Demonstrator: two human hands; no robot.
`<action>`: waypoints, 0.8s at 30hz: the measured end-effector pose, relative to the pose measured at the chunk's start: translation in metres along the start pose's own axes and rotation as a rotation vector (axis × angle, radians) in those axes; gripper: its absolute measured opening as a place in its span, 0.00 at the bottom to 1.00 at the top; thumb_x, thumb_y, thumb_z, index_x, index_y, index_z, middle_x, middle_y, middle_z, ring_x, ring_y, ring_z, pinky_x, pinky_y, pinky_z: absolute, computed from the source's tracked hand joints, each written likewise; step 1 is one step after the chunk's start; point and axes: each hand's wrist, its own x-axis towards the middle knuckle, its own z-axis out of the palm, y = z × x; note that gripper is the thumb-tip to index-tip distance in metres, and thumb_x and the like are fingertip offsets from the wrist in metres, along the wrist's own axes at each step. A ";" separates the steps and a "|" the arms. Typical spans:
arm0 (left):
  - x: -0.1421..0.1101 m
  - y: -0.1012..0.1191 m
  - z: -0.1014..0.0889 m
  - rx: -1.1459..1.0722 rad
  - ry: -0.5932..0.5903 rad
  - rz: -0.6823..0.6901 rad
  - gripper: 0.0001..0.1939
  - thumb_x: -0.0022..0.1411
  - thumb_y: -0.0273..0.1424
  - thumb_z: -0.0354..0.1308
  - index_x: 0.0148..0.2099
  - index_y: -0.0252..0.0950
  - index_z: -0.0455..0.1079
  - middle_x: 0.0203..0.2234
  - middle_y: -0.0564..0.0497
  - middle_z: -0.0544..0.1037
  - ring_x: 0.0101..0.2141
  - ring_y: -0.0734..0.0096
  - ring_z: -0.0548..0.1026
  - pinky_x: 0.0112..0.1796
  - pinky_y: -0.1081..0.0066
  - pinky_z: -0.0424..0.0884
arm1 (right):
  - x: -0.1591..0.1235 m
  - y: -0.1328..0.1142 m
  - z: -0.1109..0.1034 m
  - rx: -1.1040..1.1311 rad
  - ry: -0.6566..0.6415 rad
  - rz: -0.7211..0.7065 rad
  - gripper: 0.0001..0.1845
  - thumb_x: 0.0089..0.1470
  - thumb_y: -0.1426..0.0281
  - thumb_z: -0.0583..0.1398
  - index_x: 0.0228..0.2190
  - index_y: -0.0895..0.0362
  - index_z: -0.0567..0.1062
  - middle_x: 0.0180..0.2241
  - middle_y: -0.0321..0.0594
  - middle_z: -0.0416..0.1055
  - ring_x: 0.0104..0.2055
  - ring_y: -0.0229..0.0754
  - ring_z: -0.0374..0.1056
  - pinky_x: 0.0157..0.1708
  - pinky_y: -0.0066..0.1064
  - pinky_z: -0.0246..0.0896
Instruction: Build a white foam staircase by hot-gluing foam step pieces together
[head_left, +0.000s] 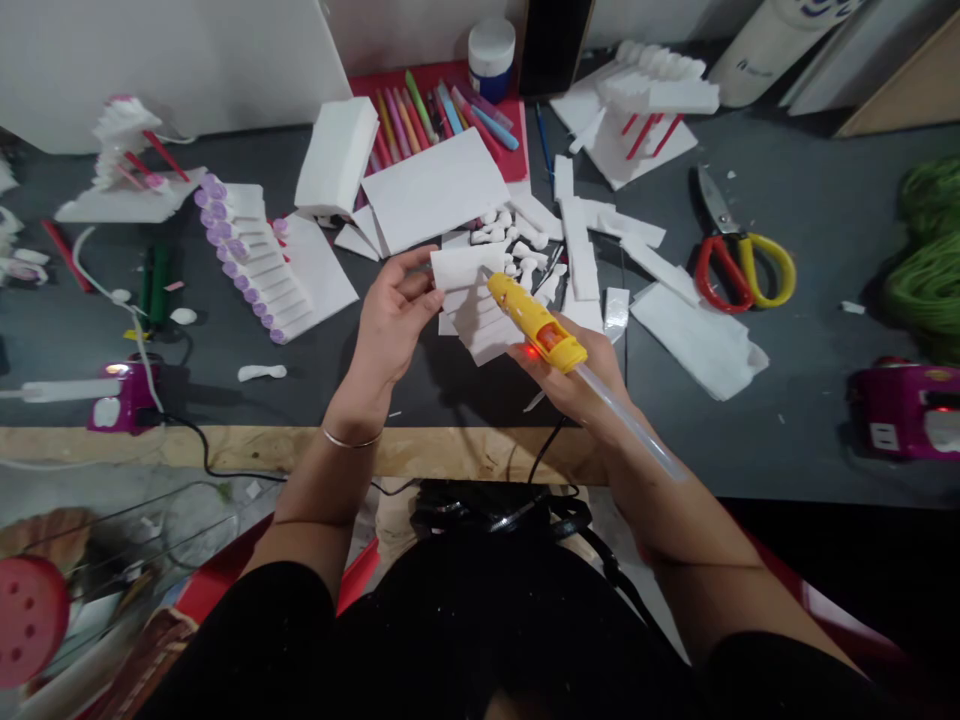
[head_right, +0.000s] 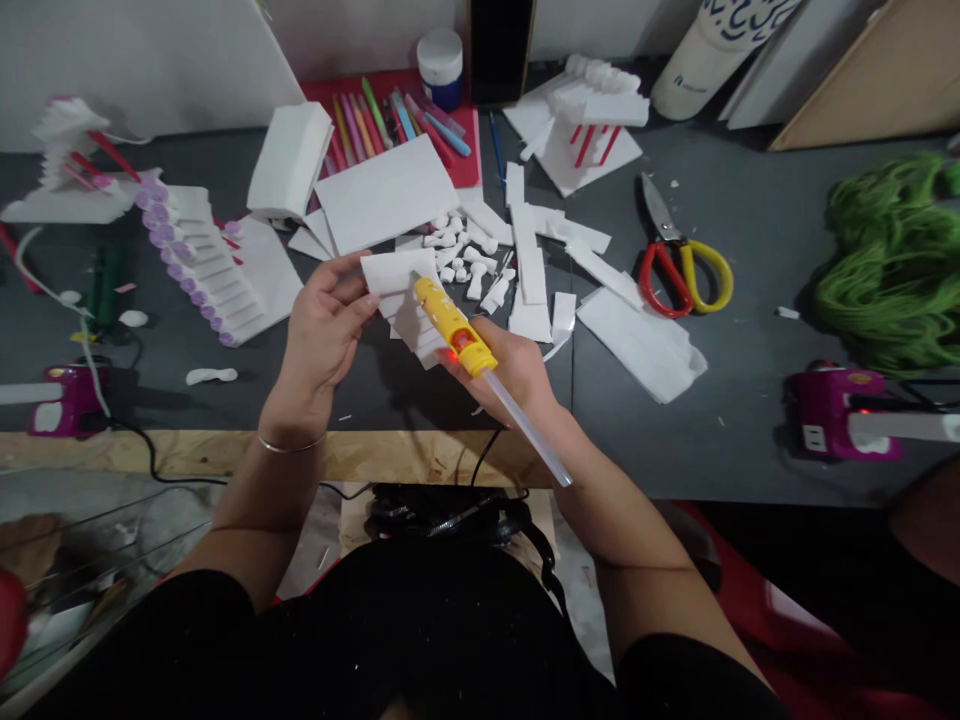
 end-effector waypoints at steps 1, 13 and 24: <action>0.000 0.000 0.000 0.001 -0.001 0.003 0.34 0.58 0.52 0.73 0.60 0.42 0.69 0.47 0.46 0.85 0.53 0.55 0.82 0.52 0.61 0.80 | 0.000 0.001 0.000 -0.004 0.003 -0.003 0.20 0.50 0.51 0.65 0.26 0.50 0.64 0.21 0.31 0.63 0.23 0.36 0.54 0.27 0.35 0.52; 0.002 -0.001 -0.004 0.003 0.002 0.034 0.35 0.59 0.52 0.71 0.62 0.42 0.68 0.48 0.44 0.85 0.57 0.52 0.81 0.55 0.57 0.79 | 0.001 0.007 -0.002 -0.056 0.048 -0.040 0.21 0.53 0.48 0.64 0.27 0.50 0.66 0.23 0.33 0.65 0.24 0.37 0.56 0.27 0.36 0.53; 0.002 0.001 -0.009 0.010 0.026 0.040 0.32 0.61 0.50 0.71 0.61 0.43 0.68 0.48 0.45 0.85 0.55 0.55 0.82 0.52 0.59 0.80 | 0.002 0.012 -0.005 -0.033 0.083 0.015 0.26 0.53 0.42 0.62 0.27 0.51 0.67 0.23 0.35 0.67 0.25 0.39 0.59 0.29 0.36 0.56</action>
